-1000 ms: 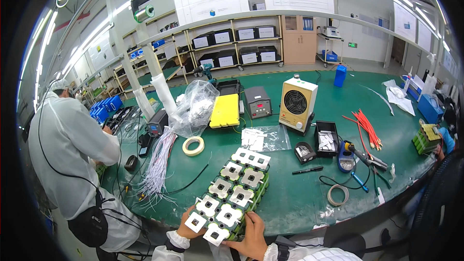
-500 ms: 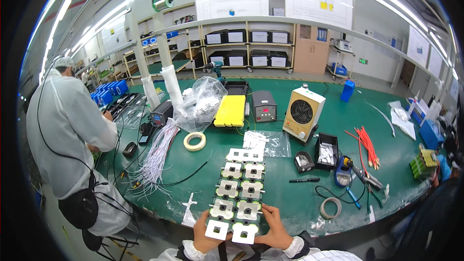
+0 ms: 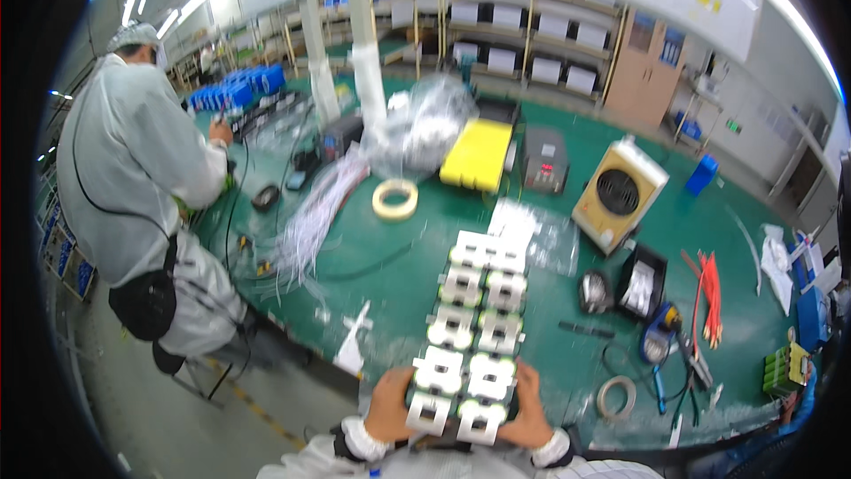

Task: Soldering wires to battery pack components and applying a protective cover.

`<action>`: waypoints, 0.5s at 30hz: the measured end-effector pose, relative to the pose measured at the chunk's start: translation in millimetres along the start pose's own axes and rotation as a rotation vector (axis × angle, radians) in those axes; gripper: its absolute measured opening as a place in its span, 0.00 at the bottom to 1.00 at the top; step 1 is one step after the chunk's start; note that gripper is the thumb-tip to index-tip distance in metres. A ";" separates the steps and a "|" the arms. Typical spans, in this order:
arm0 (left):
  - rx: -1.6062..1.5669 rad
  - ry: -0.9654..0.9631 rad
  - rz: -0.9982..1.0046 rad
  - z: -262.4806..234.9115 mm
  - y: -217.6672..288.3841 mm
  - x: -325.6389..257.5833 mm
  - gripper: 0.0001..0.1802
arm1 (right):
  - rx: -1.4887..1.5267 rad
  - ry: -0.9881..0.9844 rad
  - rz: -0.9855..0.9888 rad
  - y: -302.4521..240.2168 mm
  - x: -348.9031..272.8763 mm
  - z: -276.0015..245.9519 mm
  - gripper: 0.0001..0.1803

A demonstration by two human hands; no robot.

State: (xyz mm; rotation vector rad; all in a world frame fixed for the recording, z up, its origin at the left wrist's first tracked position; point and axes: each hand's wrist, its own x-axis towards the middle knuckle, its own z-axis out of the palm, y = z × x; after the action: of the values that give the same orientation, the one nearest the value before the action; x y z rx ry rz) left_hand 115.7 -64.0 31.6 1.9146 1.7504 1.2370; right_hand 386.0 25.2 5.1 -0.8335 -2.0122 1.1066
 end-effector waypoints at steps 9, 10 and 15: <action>-0.065 -0.110 -0.065 -9.8 1.9 2.6 0.45 | -0.029 -0.015 0.065 -4.4 -4.7 -1.5 0.71; -0.054 -0.115 -0.094 -10.4 4.3 3.4 0.45 | -0.043 -0.029 0.066 -5.4 -6.1 -3.8 0.71; -0.017 -0.148 0.048 -64.9 -17.5 25.0 0.36 | -0.118 0.149 0.128 -0.6 -41.9 -26.0 0.61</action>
State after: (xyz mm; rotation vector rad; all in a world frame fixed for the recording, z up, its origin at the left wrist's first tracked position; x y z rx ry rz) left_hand 54.4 -59.1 68.5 1.9945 1.6234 1.0915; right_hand 430.3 3.4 5.4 -1.0861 -1.9361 0.9715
